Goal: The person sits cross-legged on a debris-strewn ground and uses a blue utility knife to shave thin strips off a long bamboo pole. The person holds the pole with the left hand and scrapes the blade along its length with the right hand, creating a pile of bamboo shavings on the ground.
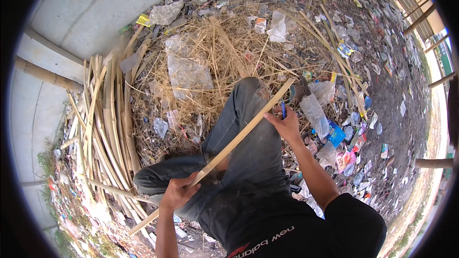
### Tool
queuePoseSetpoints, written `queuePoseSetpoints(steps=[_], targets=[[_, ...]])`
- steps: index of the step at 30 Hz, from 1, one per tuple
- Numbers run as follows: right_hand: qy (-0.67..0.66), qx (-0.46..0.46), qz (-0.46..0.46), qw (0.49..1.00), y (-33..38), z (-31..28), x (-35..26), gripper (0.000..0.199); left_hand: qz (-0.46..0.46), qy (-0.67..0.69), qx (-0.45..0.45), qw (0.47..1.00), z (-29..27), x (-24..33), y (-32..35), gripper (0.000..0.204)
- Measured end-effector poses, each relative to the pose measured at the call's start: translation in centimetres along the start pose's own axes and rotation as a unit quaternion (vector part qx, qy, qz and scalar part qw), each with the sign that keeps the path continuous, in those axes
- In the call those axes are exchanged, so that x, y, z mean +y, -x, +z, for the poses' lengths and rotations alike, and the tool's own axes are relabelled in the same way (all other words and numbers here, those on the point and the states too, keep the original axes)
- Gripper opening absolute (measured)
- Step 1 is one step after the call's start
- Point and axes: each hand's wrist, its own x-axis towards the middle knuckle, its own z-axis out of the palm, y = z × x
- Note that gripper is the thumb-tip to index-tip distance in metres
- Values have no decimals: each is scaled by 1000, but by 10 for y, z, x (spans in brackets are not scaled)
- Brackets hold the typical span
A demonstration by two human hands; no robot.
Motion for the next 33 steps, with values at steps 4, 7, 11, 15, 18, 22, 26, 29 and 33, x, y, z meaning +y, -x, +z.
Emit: queuePoseSetpoints(steps=[4,7,11,15,18,22,26,29,33], targets=[[81,-45,-66,994,15,-5,-8,58,-87,-61,-82,991,6,31,-32,38],[109,-45,-64,991,29,-3,-18,60,1,-29,-62,998,31,40,-58,36],[92,-46,-78,992,45,-4,-29,51,42,52,-80,995,57,35,-92,32],[164,-128,-105,972,60,-9,-42,54,18,26,-125,992,59,54,-117,27],[207,-157,-109,960,60,-11,-47,62,22,12,-115,993,64,58,-127,26],[212,-165,-117,956,60,-9,-50,63,33,7,-113,993,70,63,-137,30],[237,-152,-133,950,62,-4,-53,65,9,17,-122,992,80,60,-147,30],[258,-125,-158,945,60,2,-46,66,-5,43,-127,991,87,50,-150,30],[275,-122,-148,942,59,8,-47,67,-48,87,-154,983,86,52,-149,31]])
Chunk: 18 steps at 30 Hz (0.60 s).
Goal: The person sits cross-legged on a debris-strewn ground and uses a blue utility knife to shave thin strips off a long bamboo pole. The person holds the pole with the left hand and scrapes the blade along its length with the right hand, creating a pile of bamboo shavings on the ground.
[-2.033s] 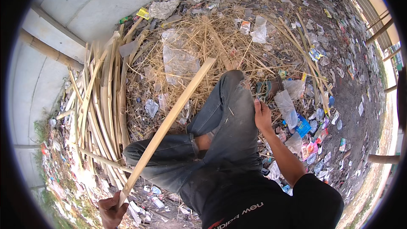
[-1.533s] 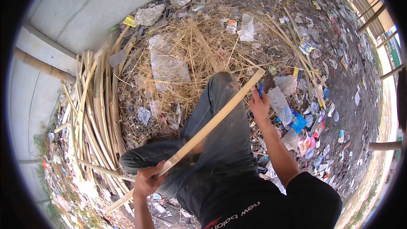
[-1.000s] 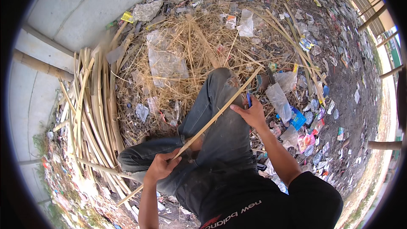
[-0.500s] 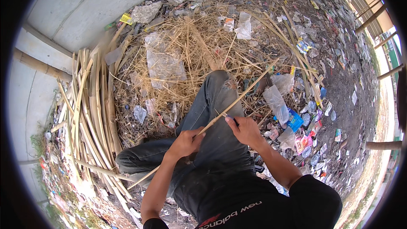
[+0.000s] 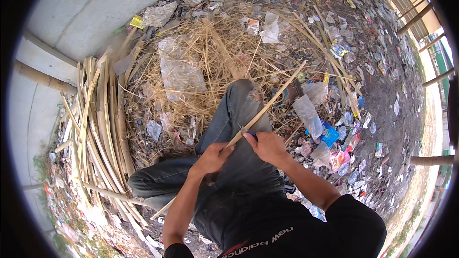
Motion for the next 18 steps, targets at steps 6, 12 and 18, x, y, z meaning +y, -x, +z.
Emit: queuePoseSetpoints(steps=[6,12,18], targets=[[1,-37,28,999,0,1,0,67,-12,56,16,998,-4,-25,40,30],[-14,-27,13,999,5,-5,-9,66,-56,-43,15,997,-24,-21,105,30],[-87,-72,98,989,-13,-8,5,76,-166,24,25,986,-54,-23,214,31]])
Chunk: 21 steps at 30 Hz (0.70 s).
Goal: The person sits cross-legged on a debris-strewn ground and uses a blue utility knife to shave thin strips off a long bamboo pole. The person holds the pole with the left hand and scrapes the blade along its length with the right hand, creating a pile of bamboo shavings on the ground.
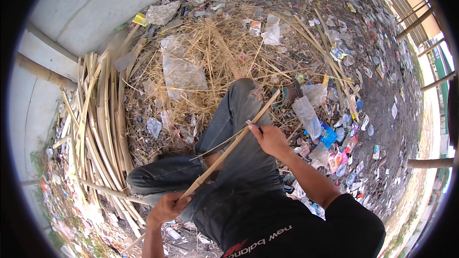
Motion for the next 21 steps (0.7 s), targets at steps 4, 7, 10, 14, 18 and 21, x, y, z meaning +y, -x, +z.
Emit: queuePoseSetpoints(steps=[4,7,10,14,18,21], targets=[[39,49,60,996,-31,-17,31,80,-58,-63,29,996,-31,-15,81,32],[35,158,115,980,-70,-41,137,84,-34,-53,89,994,-54,-40,130,37],[-5,179,134,975,-86,-73,155,81,-70,-69,132,986,-47,-71,143,38],[-109,167,112,974,-74,-78,121,73,-48,-11,139,989,-38,-78,121,35],[-133,182,25,974,-56,-65,75,60,5,62,159,985,-33,-80,105,32],[-141,204,10,969,-57,-54,74,59,80,138,188,969,-33,-88,79,36]])
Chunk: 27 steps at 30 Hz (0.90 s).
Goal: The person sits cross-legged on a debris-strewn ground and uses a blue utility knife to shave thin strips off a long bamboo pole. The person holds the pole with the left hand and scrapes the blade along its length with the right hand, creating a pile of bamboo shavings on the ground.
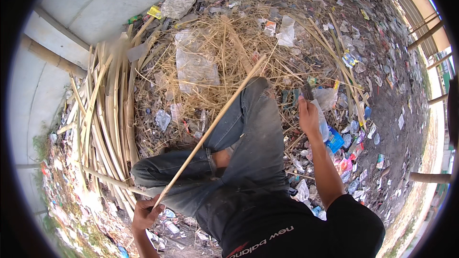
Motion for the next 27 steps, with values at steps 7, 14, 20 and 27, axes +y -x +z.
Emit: queuePoseSetpoints(steps=[7,14,20,27], targets=[[-22,-2,0,1000,13,-6,-11,62,65,-80,216,971,25,24,-60,48],[-37,-76,-14,996,42,-3,-30,54,122,-76,38,989,90,42,-87,48],[6,-209,-126,970,82,12,-49,48,147,-126,-77,978,179,70,-139,44],[72,-204,-151,965,106,29,-50,45,128,-125,-111,978,242,83,-196,46]])
